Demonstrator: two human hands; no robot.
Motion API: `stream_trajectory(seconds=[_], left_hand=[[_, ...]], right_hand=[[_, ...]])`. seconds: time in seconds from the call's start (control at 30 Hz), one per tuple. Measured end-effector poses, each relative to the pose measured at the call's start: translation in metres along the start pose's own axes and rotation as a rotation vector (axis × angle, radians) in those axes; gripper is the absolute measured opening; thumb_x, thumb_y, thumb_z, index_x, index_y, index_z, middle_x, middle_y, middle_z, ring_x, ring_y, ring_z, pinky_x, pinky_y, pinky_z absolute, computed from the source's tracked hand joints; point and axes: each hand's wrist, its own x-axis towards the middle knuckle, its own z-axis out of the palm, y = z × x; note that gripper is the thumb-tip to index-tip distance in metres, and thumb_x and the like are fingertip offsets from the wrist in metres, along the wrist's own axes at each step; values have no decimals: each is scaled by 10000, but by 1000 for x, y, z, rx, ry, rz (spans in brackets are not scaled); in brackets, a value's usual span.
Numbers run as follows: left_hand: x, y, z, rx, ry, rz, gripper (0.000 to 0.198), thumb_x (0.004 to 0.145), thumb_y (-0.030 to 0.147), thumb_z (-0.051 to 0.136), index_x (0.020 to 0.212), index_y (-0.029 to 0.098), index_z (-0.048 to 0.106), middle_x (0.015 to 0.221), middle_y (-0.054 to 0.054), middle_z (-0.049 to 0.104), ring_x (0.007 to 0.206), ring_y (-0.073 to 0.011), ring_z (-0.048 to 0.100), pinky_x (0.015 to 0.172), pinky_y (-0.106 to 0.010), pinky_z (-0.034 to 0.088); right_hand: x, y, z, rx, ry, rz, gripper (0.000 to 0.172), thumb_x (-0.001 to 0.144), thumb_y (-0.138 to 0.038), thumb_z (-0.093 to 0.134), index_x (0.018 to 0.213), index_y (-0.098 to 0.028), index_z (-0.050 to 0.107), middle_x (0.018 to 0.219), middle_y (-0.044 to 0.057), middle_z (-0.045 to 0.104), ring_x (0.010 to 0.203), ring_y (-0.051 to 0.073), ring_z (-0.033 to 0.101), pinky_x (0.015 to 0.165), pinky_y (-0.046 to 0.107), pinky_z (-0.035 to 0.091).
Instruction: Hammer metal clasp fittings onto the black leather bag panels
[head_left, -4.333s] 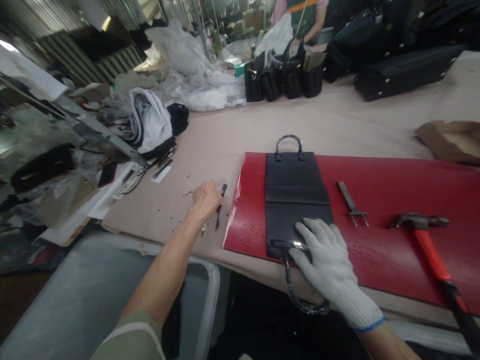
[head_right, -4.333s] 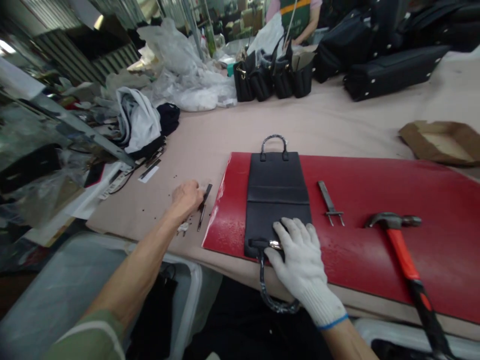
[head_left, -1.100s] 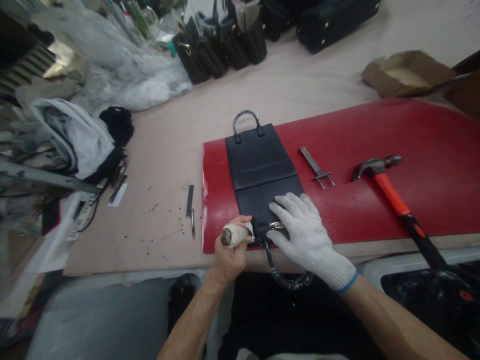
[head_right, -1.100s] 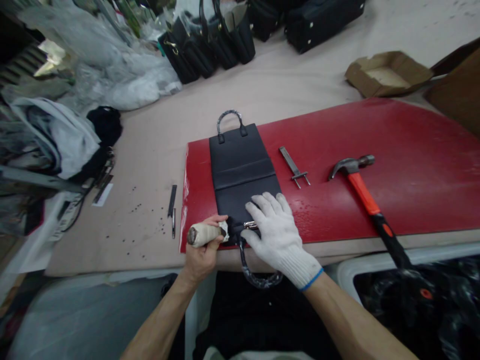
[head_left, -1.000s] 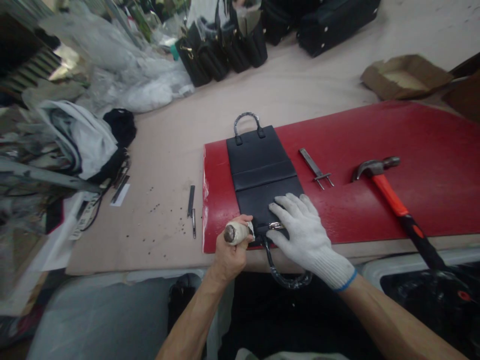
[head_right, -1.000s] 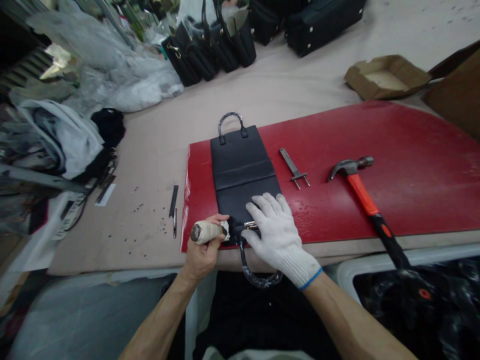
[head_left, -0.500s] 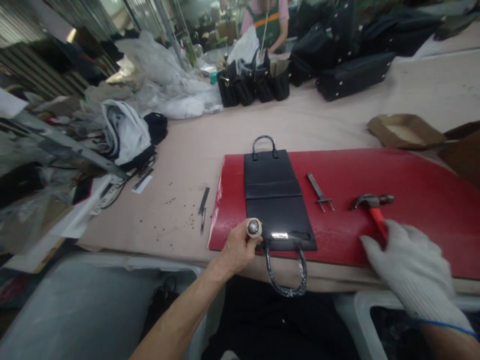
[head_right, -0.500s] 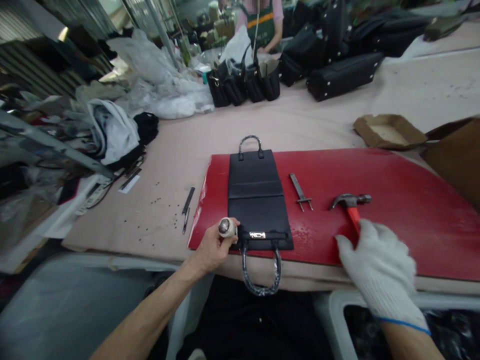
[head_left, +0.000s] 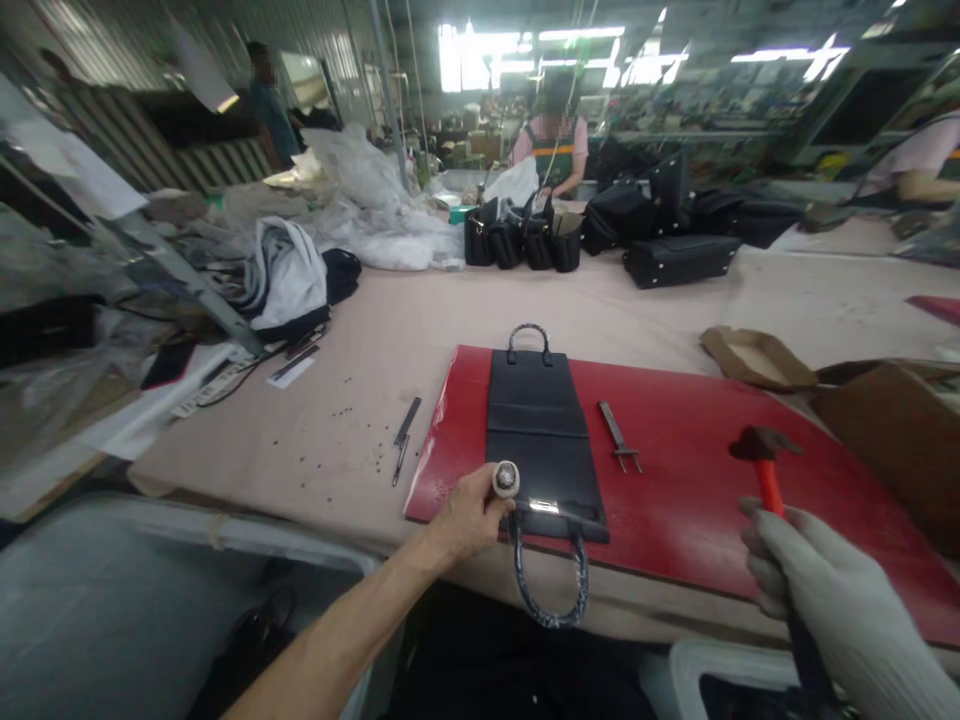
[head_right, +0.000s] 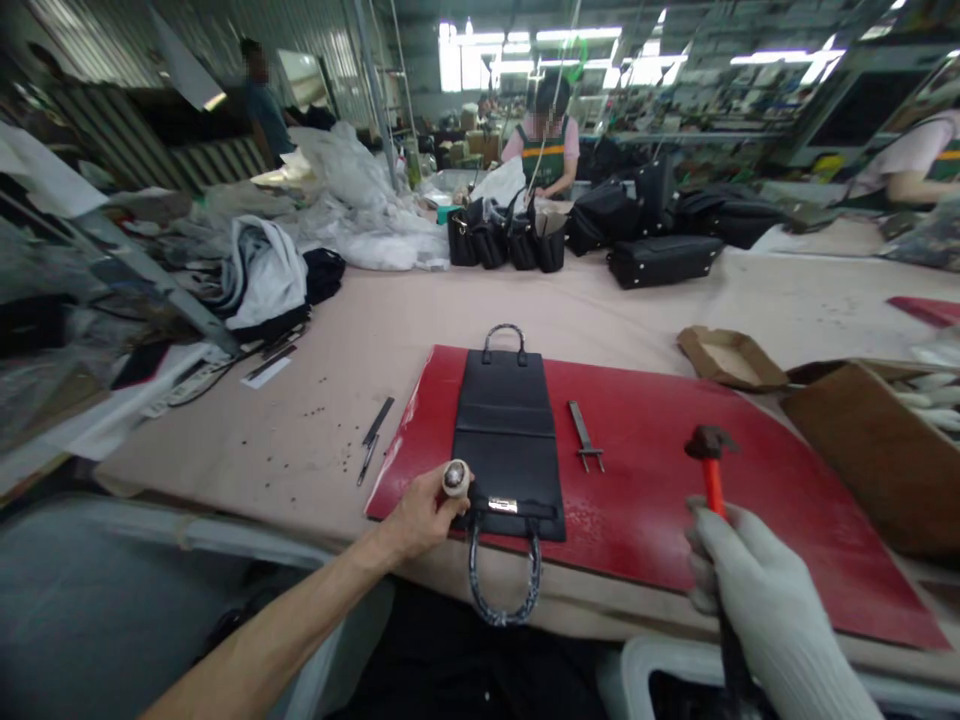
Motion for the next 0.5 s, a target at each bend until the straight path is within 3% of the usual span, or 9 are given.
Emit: stream_trajectory(seconds=[0.1,0.17,0.23,0.33,0.5], left_hand=[[-1,-1,0,24,10,5,183,832,148,618,1012,175,631,883,-33,641,792,-189,589,762,-320,451],[-1,-3,1,36,16,0,181,829,149,621,1007,174,633,878,-32,641,791,-187,585,763,-318,451],[-1,-4,2,26,7,-5,178,835,152,615,1010,176,633,859,-25,633,775,-183,580,746,-311,451],[-1,-4,3,2,8,0,176,840,152,608,1011,181,634,851,-18,630,766,-178,577,727,-300,449],[0,1,1,17,29,23,164,823,126,629,977,179,636,867,-18,637,802,-183,585,760,-306,451]], right_hand=[[-37,-39,22,210,-215,-66,454,865,-653,636,1103,-270,589,657,-31,486,473,171,470,420,299,392],[-51,-49,38,69,-363,-200,441,909,-673,561,995,-242,604,642,-14,524,498,188,523,459,313,440],[-57,-51,51,-215,-424,-414,389,948,-602,512,843,-236,591,627,14,571,524,204,562,494,315,436],[-60,-59,58,-493,-397,-694,324,968,-475,492,749,-246,559,611,23,617,515,207,592,477,297,383],[-68,-82,59,-317,-237,-912,279,1043,-443,448,959,-248,629,596,-19,611,433,165,568,454,269,413]])
